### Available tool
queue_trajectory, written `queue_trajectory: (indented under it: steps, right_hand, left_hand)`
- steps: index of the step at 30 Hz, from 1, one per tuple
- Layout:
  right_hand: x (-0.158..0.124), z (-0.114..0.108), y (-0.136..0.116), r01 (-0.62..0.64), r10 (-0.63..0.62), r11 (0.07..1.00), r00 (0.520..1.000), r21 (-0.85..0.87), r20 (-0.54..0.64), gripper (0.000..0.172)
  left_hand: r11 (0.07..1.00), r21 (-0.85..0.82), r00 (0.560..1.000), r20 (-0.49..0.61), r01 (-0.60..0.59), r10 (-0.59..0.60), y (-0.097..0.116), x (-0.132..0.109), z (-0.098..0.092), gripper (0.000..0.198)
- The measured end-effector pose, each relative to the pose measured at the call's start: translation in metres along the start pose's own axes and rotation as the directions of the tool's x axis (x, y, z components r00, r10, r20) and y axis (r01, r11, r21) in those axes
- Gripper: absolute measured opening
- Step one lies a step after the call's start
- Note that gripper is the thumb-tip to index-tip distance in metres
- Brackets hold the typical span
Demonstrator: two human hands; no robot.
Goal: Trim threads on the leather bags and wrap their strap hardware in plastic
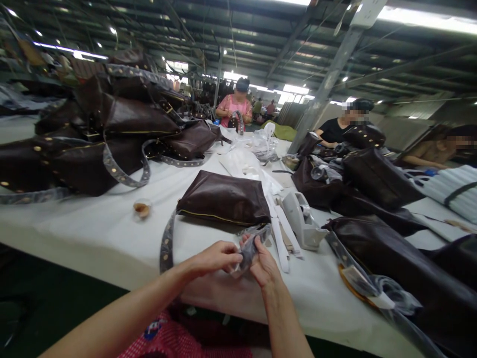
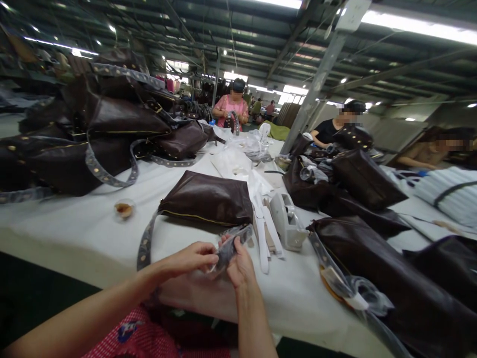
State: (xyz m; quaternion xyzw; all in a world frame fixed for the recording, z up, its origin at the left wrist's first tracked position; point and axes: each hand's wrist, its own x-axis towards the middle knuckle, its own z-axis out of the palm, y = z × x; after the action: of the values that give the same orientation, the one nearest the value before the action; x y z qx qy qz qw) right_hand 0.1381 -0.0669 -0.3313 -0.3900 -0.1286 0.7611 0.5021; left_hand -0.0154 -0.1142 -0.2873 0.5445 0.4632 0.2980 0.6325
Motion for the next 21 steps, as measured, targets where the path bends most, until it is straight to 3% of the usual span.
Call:
queue_trajectory:
  steps: [4, 8, 11, 13, 17, 21]
  right_hand:
    - [-0.001, 0.006, 0.001, 0.001, 0.000, 1.000, 1.000, 0.029, -0.022, 0.025]
    - [-0.002, 0.003, -0.005, -0.021, 0.018, 0.999, 0.998, 0.050, 0.065, 0.017]
    - [0.003, 0.000, -0.018, -0.068, 0.057, 0.995, 0.988, 0.071, 0.142, 0.028]
    - [0.009, -0.001, -0.029, -0.039, 0.031, 0.997, 0.994, 0.069, 0.104, 0.030]
    - [0.026, 0.002, -0.039, 0.065, -0.064, 0.997, 0.998, 0.030, -0.018, 0.018]
    - [0.035, 0.001, -0.038, 0.078, -0.078, 0.997, 0.996, 0.008, -0.033, 0.021]
  left_hand:
    - [0.996, -0.091, 0.992, -0.128, 0.009, -0.021, -0.017, -0.005, 0.009, 0.017]
    - [0.990, -0.138, 0.979, -0.202, -0.009, -0.019, -0.024, -0.002, 0.007, 0.014]
    - [0.987, -0.162, 0.980, -0.198, 0.003, -0.036, -0.026, -0.002, 0.003, 0.017]
    - [0.983, -0.182, 0.987, -0.153, 0.016, -0.045, -0.025, -0.005, 0.002, 0.017]
    - [0.963, -0.271, 0.993, -0.107, 0.015, -0.046, -0.020, -0.010, 0.002, 0.017]
    - [0.950, -0.312, 0.993, -0.115, -0.030, -0.006, -0.020, -0.013, 0.005, 0.034]
